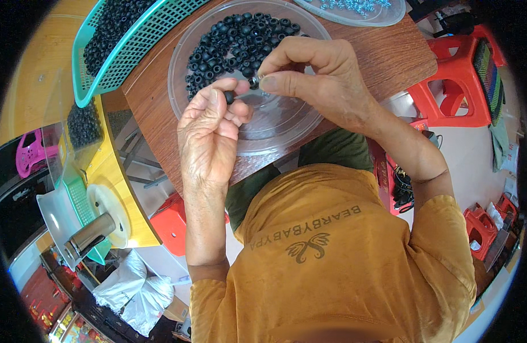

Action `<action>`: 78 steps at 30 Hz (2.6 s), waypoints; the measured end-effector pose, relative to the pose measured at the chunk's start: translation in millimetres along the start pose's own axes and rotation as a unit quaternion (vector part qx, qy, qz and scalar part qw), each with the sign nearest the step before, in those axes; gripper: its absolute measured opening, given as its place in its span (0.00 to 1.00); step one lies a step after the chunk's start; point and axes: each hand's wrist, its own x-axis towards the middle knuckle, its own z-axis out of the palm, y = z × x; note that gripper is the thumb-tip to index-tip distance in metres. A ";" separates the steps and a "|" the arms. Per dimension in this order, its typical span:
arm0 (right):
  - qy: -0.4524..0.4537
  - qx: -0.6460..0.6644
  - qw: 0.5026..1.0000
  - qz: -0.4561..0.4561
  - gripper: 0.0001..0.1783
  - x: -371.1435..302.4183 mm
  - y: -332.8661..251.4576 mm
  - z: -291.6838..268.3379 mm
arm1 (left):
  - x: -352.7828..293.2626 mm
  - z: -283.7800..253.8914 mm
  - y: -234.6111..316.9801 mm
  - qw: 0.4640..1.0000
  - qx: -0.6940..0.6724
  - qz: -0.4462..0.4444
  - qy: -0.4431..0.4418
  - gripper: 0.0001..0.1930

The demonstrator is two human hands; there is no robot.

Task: The person assembles small black components by inserting metal springs into them by hand and placing them onto a plastic tray.

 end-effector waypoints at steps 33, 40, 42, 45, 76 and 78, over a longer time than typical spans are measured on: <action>-0.073 -0.095 0.993 0.004 0.04 5.8 4.5 20.3 | -5.2 8.6 -6.3 0.768 0.551 0.319 0.070 0.19; -0.064 0.012 0.994 0.090 0.07 2.4 9.8 21.9 | -9.4 6.4 -9.3 0.734 0.577 0.354 0.051 0.19; -0.067 0.035 0.991 0.114 0.08 2.6 10.8 21.3 | -12.1 7.7 -8.5 0.733 0.581 0.348 0.056 0.19; -0.078 0.086 0.984 0.134 0.07 3.3 8.5 20.6 | -16.2 9.4 -5.4 0.752 0.563 0.341 0.043 0.19; -0.128 0.187 0.946 0.232 0.07 -11.1 -2.3 18.6 | -25.5 3.3 -0.6 0.806 0.500 0.316 0.019 0.14; -0.128 0.201 0.941 0.240 0.07 -11.7 -0.4 19.4 | -24.8 3.5 -0.5 0.800 0.508 0.320 0.020 0.14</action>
